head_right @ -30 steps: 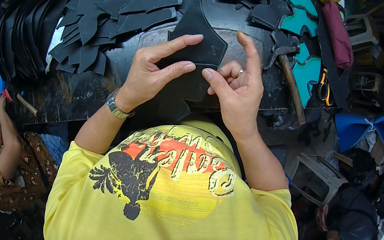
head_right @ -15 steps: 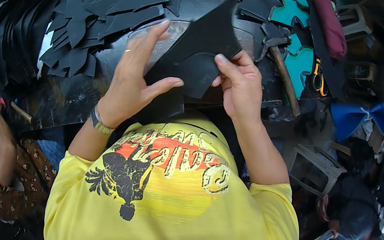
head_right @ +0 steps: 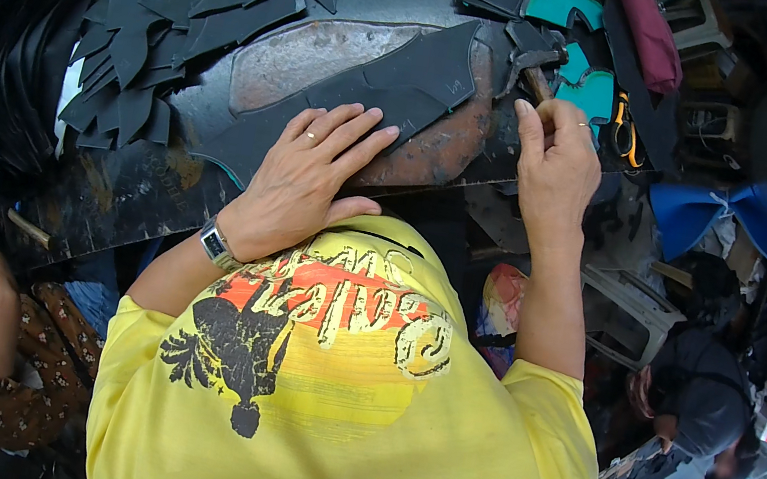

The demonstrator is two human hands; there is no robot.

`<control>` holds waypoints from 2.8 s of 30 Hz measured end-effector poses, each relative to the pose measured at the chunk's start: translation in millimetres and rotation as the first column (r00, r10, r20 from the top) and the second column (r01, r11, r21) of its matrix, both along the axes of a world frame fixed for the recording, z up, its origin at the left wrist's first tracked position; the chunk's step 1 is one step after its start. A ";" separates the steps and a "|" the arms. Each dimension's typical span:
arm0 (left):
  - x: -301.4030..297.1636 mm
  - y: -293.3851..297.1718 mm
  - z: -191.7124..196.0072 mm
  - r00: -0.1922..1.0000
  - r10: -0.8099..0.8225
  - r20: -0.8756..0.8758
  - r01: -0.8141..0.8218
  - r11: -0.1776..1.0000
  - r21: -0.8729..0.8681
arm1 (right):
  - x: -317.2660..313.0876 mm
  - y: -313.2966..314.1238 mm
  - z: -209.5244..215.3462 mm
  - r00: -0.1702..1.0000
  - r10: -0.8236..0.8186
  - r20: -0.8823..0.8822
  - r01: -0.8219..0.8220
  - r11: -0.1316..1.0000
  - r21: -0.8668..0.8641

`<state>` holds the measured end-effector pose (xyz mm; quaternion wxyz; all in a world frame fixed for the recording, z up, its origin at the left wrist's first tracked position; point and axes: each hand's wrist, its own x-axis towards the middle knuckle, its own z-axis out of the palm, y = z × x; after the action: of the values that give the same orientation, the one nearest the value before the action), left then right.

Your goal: The person arranges black and green leather pieces on a workbench, aligns them, and uses a hammer to tap them into place. The person repeatedly picks up pieces, positions them, and secures them with the hammer.

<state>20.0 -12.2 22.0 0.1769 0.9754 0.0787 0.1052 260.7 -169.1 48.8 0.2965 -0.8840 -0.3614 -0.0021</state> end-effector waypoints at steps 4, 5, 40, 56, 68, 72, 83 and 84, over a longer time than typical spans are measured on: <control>23.6 2.1 7.6 1.000 0.004 -0.022 -0.007 0.994 -0.108 | 8.1 -1.1 0.2 0.936 0.089 0.340 -0.074 0.996 -0.057; 30.2 3.5 7.4 1.000 -0.002 0.006 0.003 0.989 -0.150 | 5.9 0.3 -1.2 0.953 0.121 0.278 -0.123 0.992 -0.010; 1.8 -3.9 -7.1 1.000 0.000 0.028 0.002 0.997 -0.075 | 44.0 2.2 -3.4 0.974 0.098 0.203 -0.075 0.990 -0.120; 1.9 -5.6 -8.4 1.000 0.014 0.010 -0.013 0.996 -0.090 | -31.5 -5.1 14.2 0.914 0.111 -0.389 -0.078 0.992 0.101; 4.2 -0.6 -9.6 0.996 0.021 0.092 -0.012 0.995 -0.101 | -40.0 17.3 9.8 0.932 0.323 -0.164 -0.348 0.923 -0.160; 5.2 -1.0 -8.8 0.992 0.026 0.127 -0.010 0.993 -0.120 | -45.2 19.3 11.6 0.900 0.376 -0.222 -0.299 0.901 0.314; 2.2 -1.6 -8.1 0.990 0.033 0.134 -0.008 0.983 -0.183 | -44.6 28.7 11.1 0.864 0.458 -0.210 -0.428 0.887 0.172; 2.3 0.0 -6.5 0.988 0.031 0.149 -0.006 0.986 -0.168 | -42.6 34.5 0.3 0.849 0.519 -0.098 -0.528 0.829 -0.183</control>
<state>22.3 -12.2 15.5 0.2624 0.9457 0.0826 0.1734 218.2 -134.6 49.1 0.2016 -0.7767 -0.5812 0.1354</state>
